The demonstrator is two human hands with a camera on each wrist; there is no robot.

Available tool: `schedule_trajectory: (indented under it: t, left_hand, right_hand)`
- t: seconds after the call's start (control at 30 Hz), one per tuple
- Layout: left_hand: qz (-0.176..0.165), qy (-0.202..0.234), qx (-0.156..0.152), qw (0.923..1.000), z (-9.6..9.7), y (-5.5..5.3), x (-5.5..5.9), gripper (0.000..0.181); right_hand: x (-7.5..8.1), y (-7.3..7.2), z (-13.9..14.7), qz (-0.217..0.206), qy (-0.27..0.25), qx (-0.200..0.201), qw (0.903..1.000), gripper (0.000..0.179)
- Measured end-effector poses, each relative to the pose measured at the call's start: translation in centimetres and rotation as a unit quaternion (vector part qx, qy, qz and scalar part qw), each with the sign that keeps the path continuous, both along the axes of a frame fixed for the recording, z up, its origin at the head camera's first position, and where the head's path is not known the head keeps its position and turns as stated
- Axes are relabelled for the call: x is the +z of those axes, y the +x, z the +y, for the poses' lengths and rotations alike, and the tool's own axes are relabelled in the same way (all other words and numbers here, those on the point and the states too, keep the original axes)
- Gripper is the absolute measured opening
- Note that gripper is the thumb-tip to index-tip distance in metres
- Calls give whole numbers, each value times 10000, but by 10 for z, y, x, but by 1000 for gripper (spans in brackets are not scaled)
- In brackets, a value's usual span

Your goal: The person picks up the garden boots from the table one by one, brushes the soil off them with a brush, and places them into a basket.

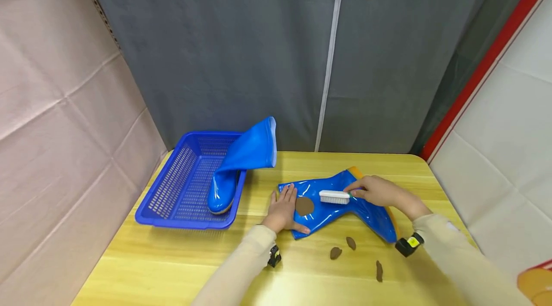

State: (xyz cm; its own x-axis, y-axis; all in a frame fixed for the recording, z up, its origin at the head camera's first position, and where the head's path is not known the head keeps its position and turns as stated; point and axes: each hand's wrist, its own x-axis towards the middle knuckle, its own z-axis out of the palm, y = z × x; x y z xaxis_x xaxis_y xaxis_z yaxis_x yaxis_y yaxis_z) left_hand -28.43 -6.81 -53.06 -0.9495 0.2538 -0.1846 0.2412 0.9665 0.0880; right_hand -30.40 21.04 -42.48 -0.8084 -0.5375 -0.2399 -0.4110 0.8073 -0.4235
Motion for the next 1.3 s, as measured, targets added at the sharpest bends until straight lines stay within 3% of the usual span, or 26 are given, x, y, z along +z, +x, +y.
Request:
schedule_trajectory:
  t: [0.33,0.5,0.63,1.0,1.13,1.3]
  left_hand:
    - [22,38,14,10000,0,1,0,134]
    - [17,10,28,10000,-1,0,-2,133]
    - [-37,44,-11,10000,-1,0,-4,133]
    - [14,-7,-92,10000,0,2,-3,131]
    - [-59,-12,-96,9999,2,4,-1,131]
    - [-288,-48,-82,9995,-5,2,3,130]
  right_hand:
    - [-26,4,-33,935,-134,-60,9955,29]
    - [-56,11,-57,1445,-87,-95,9894,31]
    - [-70,23,-63,1429,-82,-336,9891,32]
    - [-62,56,-59,1635,164,-647,9843,31]
    - [-54,65,-57,1915,291,-576,9794,29]
    - [-48,75,-55,1855,406,-629,9798,27]
